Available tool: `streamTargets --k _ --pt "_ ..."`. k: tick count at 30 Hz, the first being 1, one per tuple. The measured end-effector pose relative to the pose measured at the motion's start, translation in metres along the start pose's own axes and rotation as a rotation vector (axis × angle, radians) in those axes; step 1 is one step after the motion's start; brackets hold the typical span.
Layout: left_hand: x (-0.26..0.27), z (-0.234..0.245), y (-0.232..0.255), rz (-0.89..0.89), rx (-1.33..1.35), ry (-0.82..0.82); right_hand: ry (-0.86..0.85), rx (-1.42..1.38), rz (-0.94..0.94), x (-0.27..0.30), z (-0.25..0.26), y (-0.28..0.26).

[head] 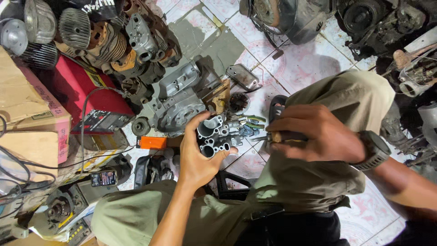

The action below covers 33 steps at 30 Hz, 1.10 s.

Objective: The person works on a disassembled engine component, using a screwdriver to remove a bolt and then using pliers to extract a small pin from a metal part. The person handles the engine casing and small hardware throughout the process.

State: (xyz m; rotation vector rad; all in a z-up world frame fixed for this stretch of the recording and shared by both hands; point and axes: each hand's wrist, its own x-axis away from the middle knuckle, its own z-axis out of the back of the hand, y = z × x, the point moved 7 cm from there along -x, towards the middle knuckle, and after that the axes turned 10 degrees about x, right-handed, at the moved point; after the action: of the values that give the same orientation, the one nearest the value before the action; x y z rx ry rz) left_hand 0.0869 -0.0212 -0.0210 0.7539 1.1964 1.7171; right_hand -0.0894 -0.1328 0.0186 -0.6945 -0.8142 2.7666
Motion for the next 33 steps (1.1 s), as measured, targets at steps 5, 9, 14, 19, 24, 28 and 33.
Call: streamTargets --k 5,9,14,19,24,28,33 --pt "-0.002 0.008 -0.012 -0.07 0.023 -0.01 0.093 -0.109 -0.167 0.016 -0.001 0.034" --pt "-0.001 0.004 -0.016 -0.177 0.007 -0.131 0.151 -0.187 -0.407 0.015 -0.004 0.047" --pt "-0.005 0.005 -0.026 -0.173 0.033 -0.145 0.184 -0.37 -0.477 -0.012 -0.019 0.046" --pt "-0.005 0.029 -0.038 -0.097 0.01 -0.046 0.146 -0.382 -0.499 -0.042 -0.049 0.058" --pt "0.001 0.072 -0.046 -0.014 0.057 0.189 -0.106 -0.499 -0.594 -0.052 -0.123 0.093" --pt "0.008 0.086 -0.059 0.03 0.093 0.262 -0.362 -0.348 -0.739 -0.042 -0.189 0.12" --pt "0.012 0.093 -0.071 0.035 0.143 0.326 -0.692 -0.21 -0.764 -0.016 -0.275 0.161"
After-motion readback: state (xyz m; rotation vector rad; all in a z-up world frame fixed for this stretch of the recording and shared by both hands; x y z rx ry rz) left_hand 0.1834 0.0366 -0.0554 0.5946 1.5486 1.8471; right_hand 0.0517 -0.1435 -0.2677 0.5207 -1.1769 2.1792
